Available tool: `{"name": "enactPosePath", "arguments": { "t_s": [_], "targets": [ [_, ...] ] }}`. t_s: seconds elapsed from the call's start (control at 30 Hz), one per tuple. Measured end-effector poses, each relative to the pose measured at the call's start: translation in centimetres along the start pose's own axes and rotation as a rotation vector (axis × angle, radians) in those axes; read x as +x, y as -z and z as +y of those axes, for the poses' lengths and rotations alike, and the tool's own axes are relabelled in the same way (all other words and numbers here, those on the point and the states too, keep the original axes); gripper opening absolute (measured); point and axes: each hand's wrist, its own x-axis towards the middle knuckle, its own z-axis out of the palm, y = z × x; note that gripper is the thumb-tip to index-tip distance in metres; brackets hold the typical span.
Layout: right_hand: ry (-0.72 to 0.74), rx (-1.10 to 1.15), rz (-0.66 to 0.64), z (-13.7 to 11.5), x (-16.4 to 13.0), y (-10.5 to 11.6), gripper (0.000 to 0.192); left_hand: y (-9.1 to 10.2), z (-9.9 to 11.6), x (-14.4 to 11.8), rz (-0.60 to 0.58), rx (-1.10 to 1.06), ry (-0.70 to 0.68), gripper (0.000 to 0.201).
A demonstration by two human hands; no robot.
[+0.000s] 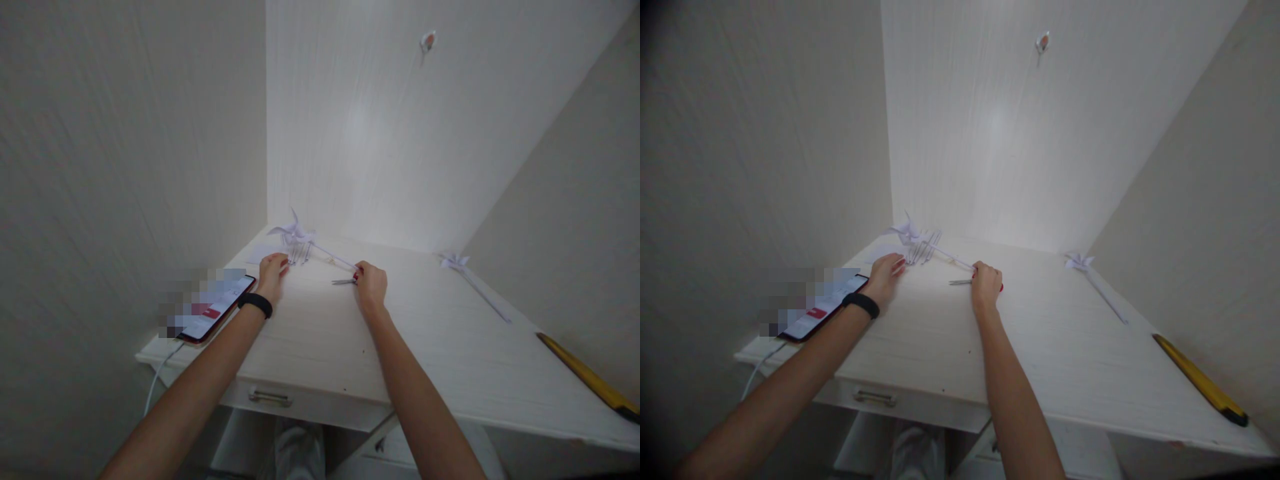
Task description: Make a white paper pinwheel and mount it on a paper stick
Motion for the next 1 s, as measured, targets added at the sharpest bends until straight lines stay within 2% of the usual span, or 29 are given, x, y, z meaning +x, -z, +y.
{"name": "enactPosePath", "arguments": {
  "t_s": [0.17,0.3,0.67,1.0],
  "targets": [
    [-0.005,0.004,-0.030,0.0,-0.1,0.0,0.026,-0.8,0.8,-0.7,-0.115,-0.120,0.147,0.014],
    [0.004,-0.004,-0.034,0.0,0.0,-0.1,0.026,-1.2,1.5,-1.0,-0.117,-0.157,0.174,0.016],
    [0.025,-0.032,-0.028,0.0,0.0,0.0,0.022,-0.8,1.2,-1.1,-0.140,-0.136,0.063,0.025],
    [0.011,-0.012,-0.039,-0.1,0.0,0.0,0.021,-1.1,1.7,-1.4,-0.130,-0.186,0.107,0.014]
  ]
}}
